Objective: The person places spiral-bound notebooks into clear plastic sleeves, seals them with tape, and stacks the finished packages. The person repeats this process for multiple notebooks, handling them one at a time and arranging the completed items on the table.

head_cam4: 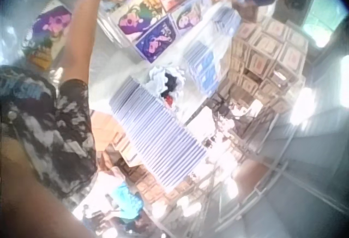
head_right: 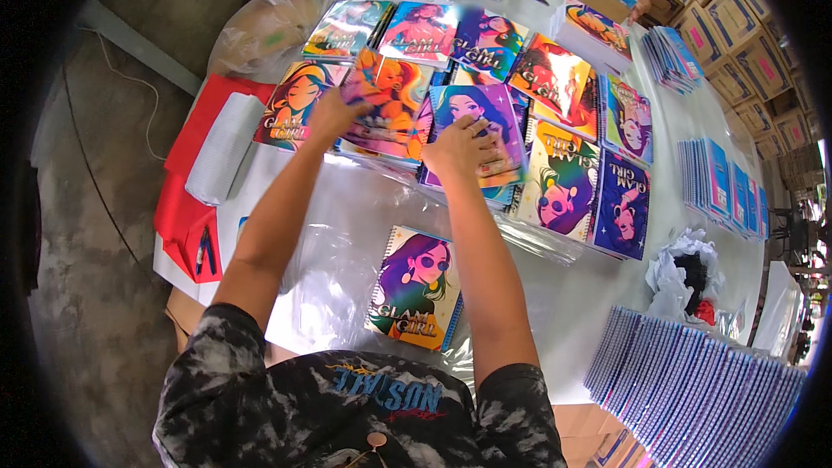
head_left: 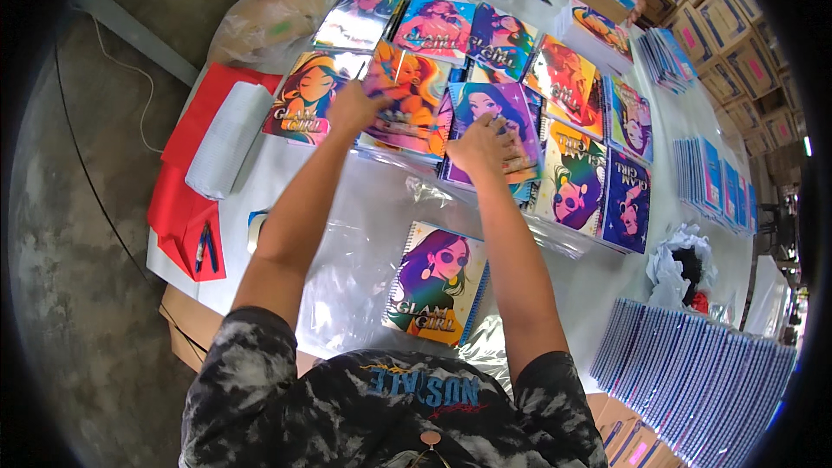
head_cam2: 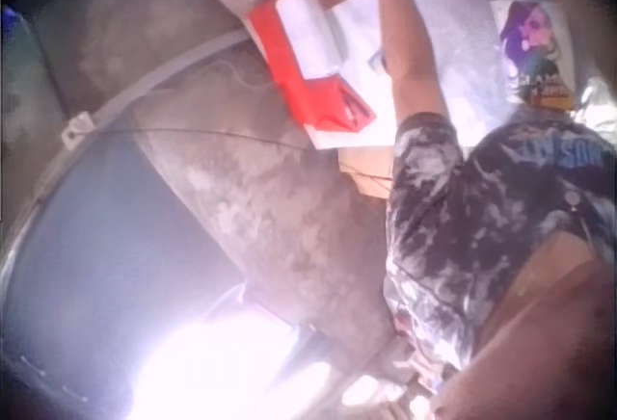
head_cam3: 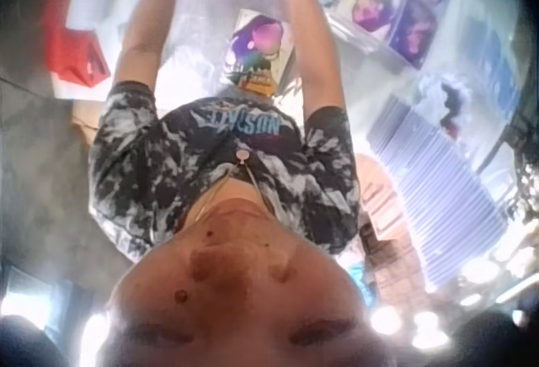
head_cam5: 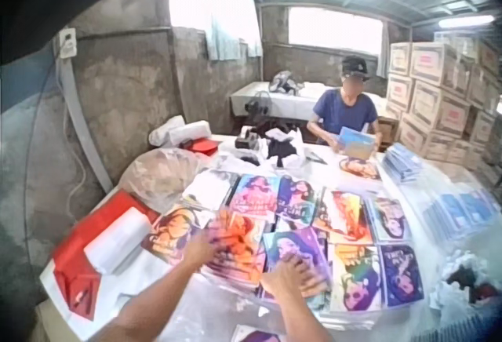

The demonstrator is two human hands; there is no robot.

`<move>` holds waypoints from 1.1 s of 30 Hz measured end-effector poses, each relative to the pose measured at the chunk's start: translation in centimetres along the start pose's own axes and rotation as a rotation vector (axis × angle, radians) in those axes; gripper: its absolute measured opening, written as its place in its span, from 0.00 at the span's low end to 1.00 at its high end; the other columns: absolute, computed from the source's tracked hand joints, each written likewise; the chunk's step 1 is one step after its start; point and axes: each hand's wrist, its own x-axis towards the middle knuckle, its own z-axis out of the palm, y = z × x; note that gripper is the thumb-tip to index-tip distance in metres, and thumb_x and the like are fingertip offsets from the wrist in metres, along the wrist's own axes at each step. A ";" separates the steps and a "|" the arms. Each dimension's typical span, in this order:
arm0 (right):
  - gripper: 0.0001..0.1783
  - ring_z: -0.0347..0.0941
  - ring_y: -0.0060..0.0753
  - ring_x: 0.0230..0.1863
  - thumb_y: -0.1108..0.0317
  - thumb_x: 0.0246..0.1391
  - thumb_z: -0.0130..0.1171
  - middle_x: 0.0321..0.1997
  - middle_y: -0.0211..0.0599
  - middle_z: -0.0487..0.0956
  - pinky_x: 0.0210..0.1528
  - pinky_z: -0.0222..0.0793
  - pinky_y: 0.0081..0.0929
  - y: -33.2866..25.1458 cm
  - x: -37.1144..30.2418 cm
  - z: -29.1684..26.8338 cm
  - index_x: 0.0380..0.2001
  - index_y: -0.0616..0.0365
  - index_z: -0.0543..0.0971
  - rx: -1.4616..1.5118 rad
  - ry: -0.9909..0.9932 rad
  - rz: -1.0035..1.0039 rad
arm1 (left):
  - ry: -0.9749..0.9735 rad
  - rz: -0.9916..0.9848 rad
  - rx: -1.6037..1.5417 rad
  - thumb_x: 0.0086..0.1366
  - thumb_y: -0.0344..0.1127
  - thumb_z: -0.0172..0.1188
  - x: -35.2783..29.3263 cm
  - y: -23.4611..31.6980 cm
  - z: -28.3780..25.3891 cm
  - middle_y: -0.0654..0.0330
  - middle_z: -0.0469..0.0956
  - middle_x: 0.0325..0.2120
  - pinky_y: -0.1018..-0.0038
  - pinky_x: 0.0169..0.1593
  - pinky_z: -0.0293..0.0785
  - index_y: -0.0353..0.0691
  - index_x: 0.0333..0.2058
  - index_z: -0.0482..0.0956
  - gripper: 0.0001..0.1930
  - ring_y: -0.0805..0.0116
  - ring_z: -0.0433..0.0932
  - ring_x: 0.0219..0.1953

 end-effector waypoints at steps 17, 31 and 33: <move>0.27 0.54 0.44 0.66 0.69 0.50 0.51 0.62 0.39 0.65 0.65 0.47 0.48 16.3 -15.3 3.4 0.57 0.48 0.67 0.087 0.335 -1.081 | 0.440 0.259 -1.003 0.64 0.36 0.55 -20.8 -1.7 -11.2 0.71 0.69 0.21 0.83 0.27 0.60 0.38 0.31 0.72 0.07 0.82 0.64 0.23; 0.32 0.53 0.51 0.66 0.83 0.46 0.42 0.61 0.45 0.65 0.65 0.46 0.43 17.3 -16.8 4.6 0.58 0.58 0.65 0.516 0.452 -0.575 | 0.231 0.801 0.184 0.46 0.26 0.55 -29.1 1.7 -11.2 0.56 0.74 0.38 0.57 0.53 0.61 0.43 0.26 0.75 0.06 0.57 0.69 0.49; 0.31 0.57 0.52 0.64 0.83 0.46 0.44 0.58 0.46 0.68 0.62 0.51 0.41 15.1 -14.4 2.8 0.57 0.57 0.66 0.586 0.545 -0.620 | 0.203 0.979 0.011 0.48 0.29 0.56 -29.4 3.1 -6.6 0.55 0.68 0.50 0.55 0.55 0.59 0.44 0.26 0.75 0.04 0.53 0.64 0.56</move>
